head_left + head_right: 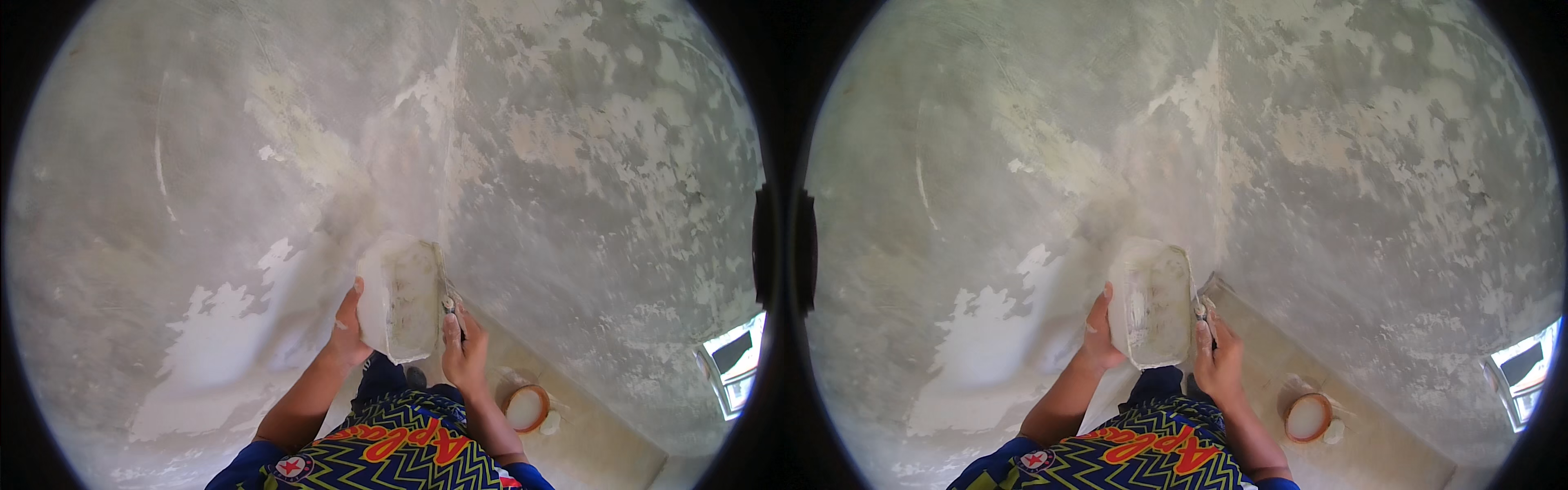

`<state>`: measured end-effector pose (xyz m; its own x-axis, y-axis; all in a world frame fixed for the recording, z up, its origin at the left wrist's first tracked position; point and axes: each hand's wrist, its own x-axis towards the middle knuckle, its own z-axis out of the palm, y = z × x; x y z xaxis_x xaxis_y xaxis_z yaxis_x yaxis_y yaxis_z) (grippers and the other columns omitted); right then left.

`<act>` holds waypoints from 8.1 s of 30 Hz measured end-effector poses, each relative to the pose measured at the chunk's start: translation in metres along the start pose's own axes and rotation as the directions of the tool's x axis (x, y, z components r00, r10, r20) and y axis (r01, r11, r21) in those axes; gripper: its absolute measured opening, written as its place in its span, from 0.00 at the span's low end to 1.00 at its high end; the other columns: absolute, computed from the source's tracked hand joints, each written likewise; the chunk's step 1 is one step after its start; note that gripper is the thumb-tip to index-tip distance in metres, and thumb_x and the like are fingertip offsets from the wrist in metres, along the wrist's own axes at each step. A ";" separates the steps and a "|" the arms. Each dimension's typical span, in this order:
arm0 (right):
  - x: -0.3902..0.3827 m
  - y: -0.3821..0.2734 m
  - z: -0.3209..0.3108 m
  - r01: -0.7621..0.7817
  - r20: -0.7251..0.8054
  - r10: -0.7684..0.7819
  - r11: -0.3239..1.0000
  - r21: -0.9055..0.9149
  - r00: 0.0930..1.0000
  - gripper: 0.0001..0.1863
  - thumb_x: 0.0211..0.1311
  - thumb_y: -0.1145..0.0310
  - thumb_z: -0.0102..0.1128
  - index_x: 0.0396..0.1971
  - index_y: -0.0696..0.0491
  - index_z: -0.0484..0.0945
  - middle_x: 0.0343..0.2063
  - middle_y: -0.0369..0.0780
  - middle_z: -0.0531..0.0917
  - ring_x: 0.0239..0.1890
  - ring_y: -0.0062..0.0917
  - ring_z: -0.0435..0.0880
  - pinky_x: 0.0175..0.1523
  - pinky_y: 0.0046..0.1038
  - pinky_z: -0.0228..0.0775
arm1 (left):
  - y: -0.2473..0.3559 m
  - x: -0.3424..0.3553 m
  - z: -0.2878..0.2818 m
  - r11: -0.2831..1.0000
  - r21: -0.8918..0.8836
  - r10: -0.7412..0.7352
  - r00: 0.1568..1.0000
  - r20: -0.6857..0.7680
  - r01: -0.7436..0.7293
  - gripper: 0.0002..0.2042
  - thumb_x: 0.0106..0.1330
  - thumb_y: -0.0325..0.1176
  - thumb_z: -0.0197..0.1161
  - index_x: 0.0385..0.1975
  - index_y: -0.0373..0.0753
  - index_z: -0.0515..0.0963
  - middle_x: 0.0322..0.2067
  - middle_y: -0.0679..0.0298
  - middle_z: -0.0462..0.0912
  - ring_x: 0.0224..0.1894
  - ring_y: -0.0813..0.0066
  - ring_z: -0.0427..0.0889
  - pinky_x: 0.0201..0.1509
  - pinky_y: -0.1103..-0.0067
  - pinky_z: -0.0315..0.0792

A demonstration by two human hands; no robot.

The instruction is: The person applies white plaster to a concrete wall using a putty knife and a plastic container holding the plaster mixture, smoothing it into various spots and corners.

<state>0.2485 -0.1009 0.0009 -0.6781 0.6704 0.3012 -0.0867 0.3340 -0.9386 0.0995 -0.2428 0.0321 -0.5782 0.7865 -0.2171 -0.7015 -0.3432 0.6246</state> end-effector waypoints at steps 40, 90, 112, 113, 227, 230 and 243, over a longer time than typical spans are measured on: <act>-0.003 -0.003 0.012 0.024 0.012 -0.024 1.000 0.002 1.000 0.17 0.79 0.65 0.49 0.29 0.59 0.74 0.18 0.34 0.70 0.21 0.18 0.66 0.28 0.26 0.57 | 0.010 -0.010 0.005 0.953 0.279 0.111 0.993 0.051 -0.120 0.43 0.71 0.62 0.59 0.77 0.40 0.54 0.61 0.55 0.73 0.63 0.64 0.73 0.68 0.68 0.68; 0.017 -0.019 0.008 0.090 0.024 -0.089 0.995 -0.052 0.996 0.12 0.75 0.68 0.54 0.33 0.62 0.75 0.20 0.43 0.72 0.24 0.28 0.67 0.33 0.31 0.63 | -0.006 -0.014 -0.004 0.995 -0.096 0.041 0.996 0.080 -0.033 0.36 0.76 0.60 0.53 0.73 0.37 0.63 0.63 0.54 0.76 0.63 0.60 0.78 0.67 0.61 0.73; -0.007 0.004 -0.015 -0.075 -0.001 0.076 0.995 0.059 0.997 0.16 0.78 0.65 0.53 0.28 0.58 0.75 0.18 0.30 0.70 0.22 0.14 0.66 0.28 0.23 0.59 | 0.000 0.012 0.010 0.994 0.107 0.019 0.997 0.074 -0.026 0.32 0.77 0.59 0.52 0.68 0.37 0.69 0.58 0.54 0.80 0.57 0.59 0.82 0.61 0.62 0.78; -0.006 0.003 -0.016 -0.074 -0.010 0.075 0.995 0.066 0.997 0.16 0.78 0.65 0.53 0.28 0.58 0.74 0.18 0.31 0.70 0.22 0.14 0.67 0.28 0.23 0.58 | 0.000 0.012 0.009 0.994 0.110 0.019 0.997 0.074 -0.027 0.32 0.77 0.59 0.52 0.68 0.37 0.69 0.58 0.54 0.80 0.57 0.59 0.82 0.61 0.62 0.78; -0.167 -0.095 -0.155 -0.203 -0.327 0.062 0.886 -0.416 0.943 0.25 0.58 0.80 0.66 0.58 0.62 0.78 0.43 0.48 0.79 0.44 0.41 0.81 0.51 0.34 0.73 | -0.128 -0.029 0.119 0.886 0.403 0.063 0.920 0.386 -0.229 0.34 0.78 0.53 0.52 0.76 0.37 0.59 0.67 0.58 0.71 0.70 0.68 0.67 0.75 0.71 0.57; -0.168 -0.093 -0.161 -0.168 -0.351 0.001 0.880 -0.444 0.936 0.24 0.58 0.79 0.65 0.57 0.62 0.78 0.41 0.47 0.80 0.41 0.37 0.80 0.48 0.30 0.72 | -0.139 -0.023 0.122 0.884 0.400 0.081 0.923 0.377 -0.241 0.34 0.78 0.53 0.52 0.75 0.37 0.60 0.67 0.59 0.71 0.70 0.69 0.67 0.75 0.71 0.57; -0.182 -0.106 -0.190 -0.318 -0.316 0.276 0.944 -0.089 0.908 0.23 0.57 0.79 0.66 0.55 0.62 0.81 0.33 0.45 0.84 0.34 0.33 0.83 0.44 0.28 0.75 | -0.121 -0.018 0.119 0.996 0.054 0.047 0.917 0.396 -0.074 0.37 0.79 0.62 0.43 0.74 0.37 0.59 0.68 0.56 0.70 0.69 0.60 0.71 0.72 0.63 0.67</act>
<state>0.5201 -0.1327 0.0773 -0.4090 0.9100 0.0677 0.1990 0.1614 -0.9666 0.2444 -0.1548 0.0499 -0.3980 0.9085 0.1272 -0.6332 -0.3724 0.6785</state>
